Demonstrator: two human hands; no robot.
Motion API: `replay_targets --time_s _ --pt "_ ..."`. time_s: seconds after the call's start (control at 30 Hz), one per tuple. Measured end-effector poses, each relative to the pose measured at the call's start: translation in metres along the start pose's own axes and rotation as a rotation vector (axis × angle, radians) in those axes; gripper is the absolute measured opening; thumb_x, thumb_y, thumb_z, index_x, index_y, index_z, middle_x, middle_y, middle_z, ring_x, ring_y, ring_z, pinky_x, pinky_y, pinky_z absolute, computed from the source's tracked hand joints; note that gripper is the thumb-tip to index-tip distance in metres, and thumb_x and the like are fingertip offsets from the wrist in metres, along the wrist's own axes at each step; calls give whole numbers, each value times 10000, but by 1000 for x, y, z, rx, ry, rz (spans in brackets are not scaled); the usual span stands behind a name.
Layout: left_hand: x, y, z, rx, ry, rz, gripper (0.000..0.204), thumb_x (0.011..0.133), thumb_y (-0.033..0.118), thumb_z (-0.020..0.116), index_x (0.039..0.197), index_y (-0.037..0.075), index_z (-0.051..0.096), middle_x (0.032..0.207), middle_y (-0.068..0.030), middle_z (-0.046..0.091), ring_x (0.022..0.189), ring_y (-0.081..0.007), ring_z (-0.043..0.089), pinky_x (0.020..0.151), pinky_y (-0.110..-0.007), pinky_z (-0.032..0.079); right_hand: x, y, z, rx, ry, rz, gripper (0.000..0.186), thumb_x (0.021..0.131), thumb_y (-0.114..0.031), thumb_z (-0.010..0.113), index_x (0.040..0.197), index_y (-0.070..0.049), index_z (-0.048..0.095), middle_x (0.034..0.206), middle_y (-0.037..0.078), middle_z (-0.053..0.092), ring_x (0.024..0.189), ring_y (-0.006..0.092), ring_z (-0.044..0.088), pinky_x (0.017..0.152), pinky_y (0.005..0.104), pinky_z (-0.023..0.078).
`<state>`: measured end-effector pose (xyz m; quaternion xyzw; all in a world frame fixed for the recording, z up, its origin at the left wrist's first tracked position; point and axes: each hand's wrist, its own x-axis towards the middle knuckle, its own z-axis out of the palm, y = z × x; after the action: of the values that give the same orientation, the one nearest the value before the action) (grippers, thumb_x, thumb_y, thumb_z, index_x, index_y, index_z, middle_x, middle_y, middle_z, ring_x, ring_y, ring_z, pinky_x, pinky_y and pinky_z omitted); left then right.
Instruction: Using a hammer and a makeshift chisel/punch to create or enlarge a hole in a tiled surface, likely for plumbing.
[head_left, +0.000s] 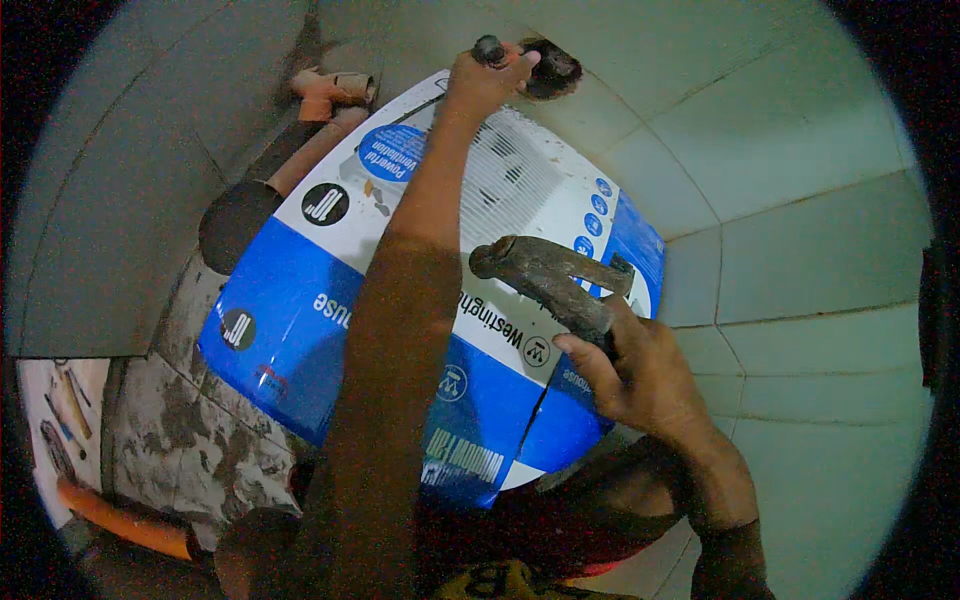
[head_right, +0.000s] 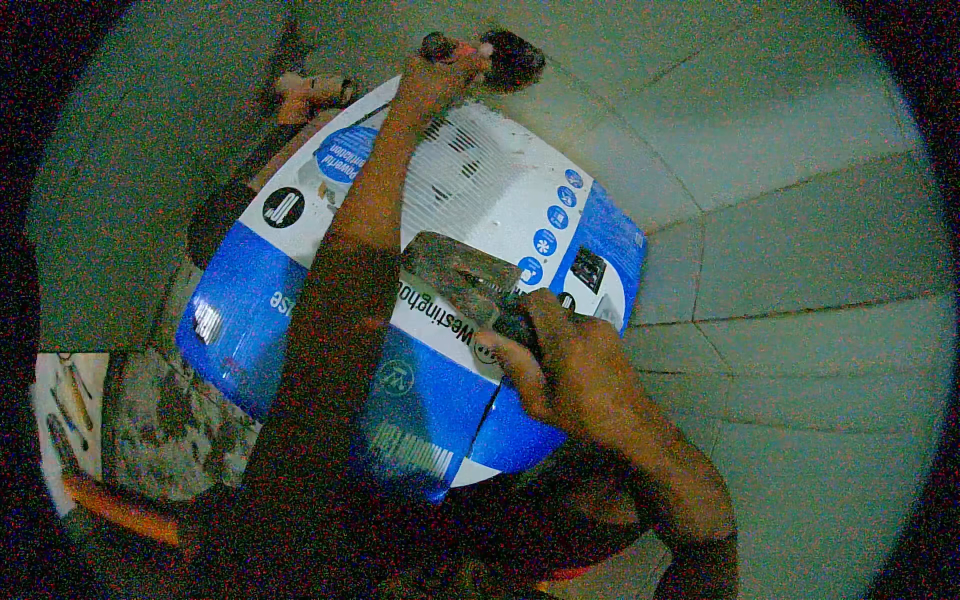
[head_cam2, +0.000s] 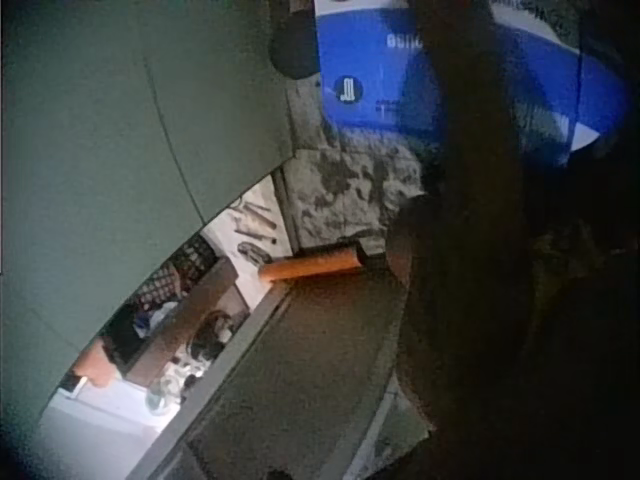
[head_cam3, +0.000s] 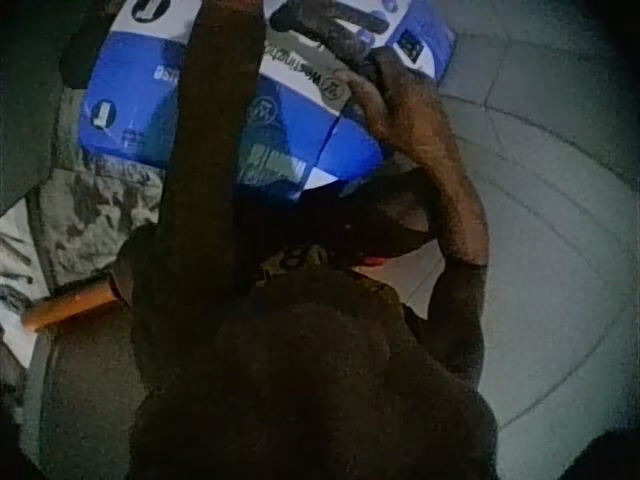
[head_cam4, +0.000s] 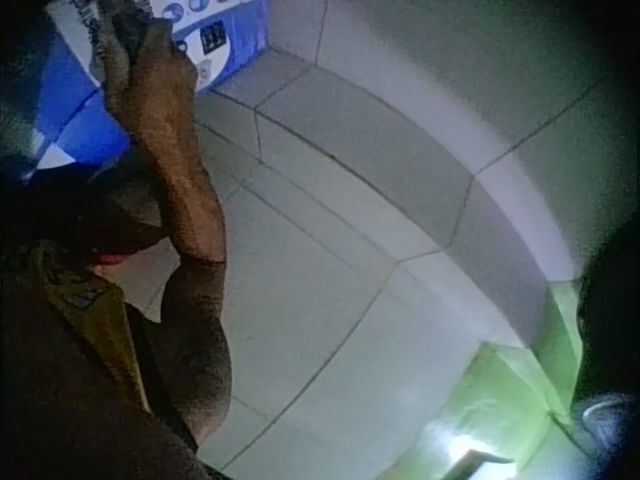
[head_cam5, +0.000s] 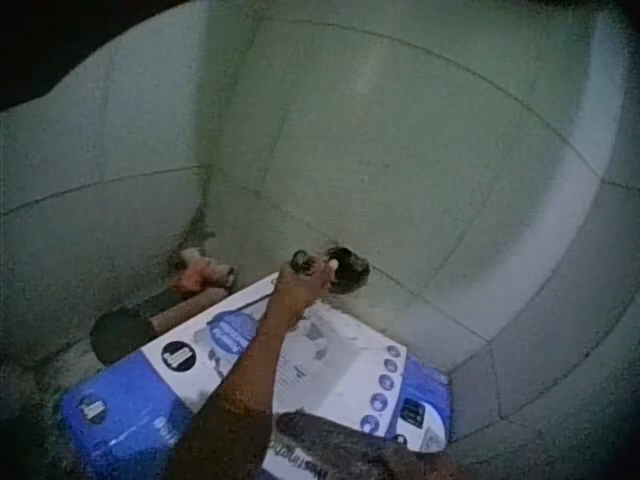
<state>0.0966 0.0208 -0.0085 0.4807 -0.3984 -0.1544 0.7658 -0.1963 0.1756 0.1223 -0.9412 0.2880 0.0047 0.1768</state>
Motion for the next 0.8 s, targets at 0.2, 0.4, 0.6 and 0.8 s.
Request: replay_targets --time_s 0.2,0.4,0.6,0.8 --pt "-1 1 0 -207 109 -172 330 795 317 752 841 6 650 688 -93 681 569 -128 633 531 -272 515 0 -3 3 -31 5 -16 375 852 -271 694 958 3 461 640 245 597 567 441 614 471 477 475" --pt "-7 10 -1 -243 52 -112 286 797 267 744 751 5 638 689 -96 684 570 -120 635 526 -267 519 -4 -3 2 9 9 4 364 847 -263 701 940 -7 460 644 241 595 569 443 610 468 477 462" --pt "-6 -1 -9 -116 -71 -134 343 710 281 796 838 -14 676 772 -117 700 682 -164 671 655 -301 542 10 -6 -24 98 93 140 297 900 -273 629 927 11 549 721 210 616 647 312 621 591 416 475" --pt "-6 -16 -1 194 -5 -93 425 660 353 818 884 16 688 915 -160 699 874 -255 679 792 -357 530 76 -19 -92 -261 451 -229 290 967 -326 539 930 -38 546 655 -5 460 604 78 408 522 253 328"
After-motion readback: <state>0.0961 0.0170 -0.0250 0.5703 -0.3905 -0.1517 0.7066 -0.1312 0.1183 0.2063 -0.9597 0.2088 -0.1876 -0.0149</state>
